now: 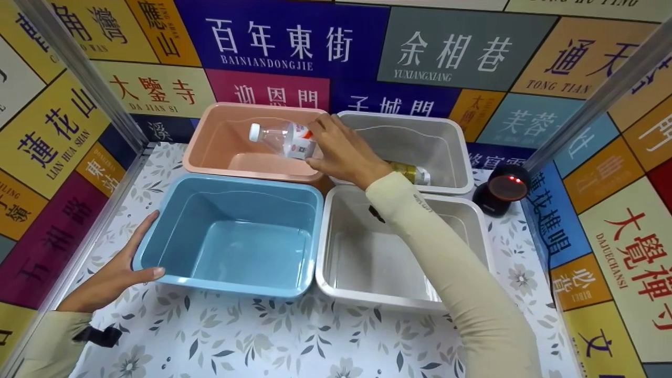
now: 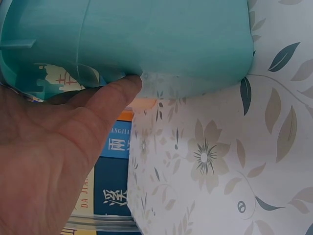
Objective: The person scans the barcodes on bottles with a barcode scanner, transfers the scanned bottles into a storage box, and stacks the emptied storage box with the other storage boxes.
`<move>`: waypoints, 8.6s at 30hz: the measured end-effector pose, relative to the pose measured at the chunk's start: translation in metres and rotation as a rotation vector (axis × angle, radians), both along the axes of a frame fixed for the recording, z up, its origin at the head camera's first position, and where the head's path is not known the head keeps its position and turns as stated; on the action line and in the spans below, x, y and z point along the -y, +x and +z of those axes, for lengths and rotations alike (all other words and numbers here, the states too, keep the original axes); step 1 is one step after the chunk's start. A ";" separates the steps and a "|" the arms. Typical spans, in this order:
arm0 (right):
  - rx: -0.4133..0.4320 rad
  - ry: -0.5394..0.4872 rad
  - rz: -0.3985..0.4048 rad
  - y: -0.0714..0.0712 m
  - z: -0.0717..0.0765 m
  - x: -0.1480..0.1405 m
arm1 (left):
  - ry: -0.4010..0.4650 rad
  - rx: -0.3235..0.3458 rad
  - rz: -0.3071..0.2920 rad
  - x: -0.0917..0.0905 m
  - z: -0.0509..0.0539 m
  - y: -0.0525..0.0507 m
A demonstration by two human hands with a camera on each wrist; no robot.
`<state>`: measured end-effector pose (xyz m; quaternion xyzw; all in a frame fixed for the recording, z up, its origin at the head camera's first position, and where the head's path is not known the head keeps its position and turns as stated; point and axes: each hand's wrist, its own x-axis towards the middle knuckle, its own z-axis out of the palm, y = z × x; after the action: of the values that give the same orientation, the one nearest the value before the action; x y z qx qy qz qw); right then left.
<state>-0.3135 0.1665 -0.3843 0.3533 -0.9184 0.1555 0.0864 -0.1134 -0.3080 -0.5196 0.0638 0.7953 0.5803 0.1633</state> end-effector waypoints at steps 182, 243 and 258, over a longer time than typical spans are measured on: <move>0.010 0.105 0.161 -0.005 -0.034 0.074 | -0.022 0.088 0.014 -0.002 0.003 -0.003; -0.071 -0.133 -0.007 0.063 -0.002 -0.080 | -0.021 0.111 0.044 -0.008 0.010 0.001; -0.015 -0.200 -0.111 0.071 -0.007 -0.119 | -0.002 0.106 0.034 -0.007 0.009 0.002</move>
<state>-0.2421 0.2854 -0.3909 0.2925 -0.9159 0.2385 0.1367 -0.1118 -0.3005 -0.5103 0.0190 0.7870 0.5849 0.1954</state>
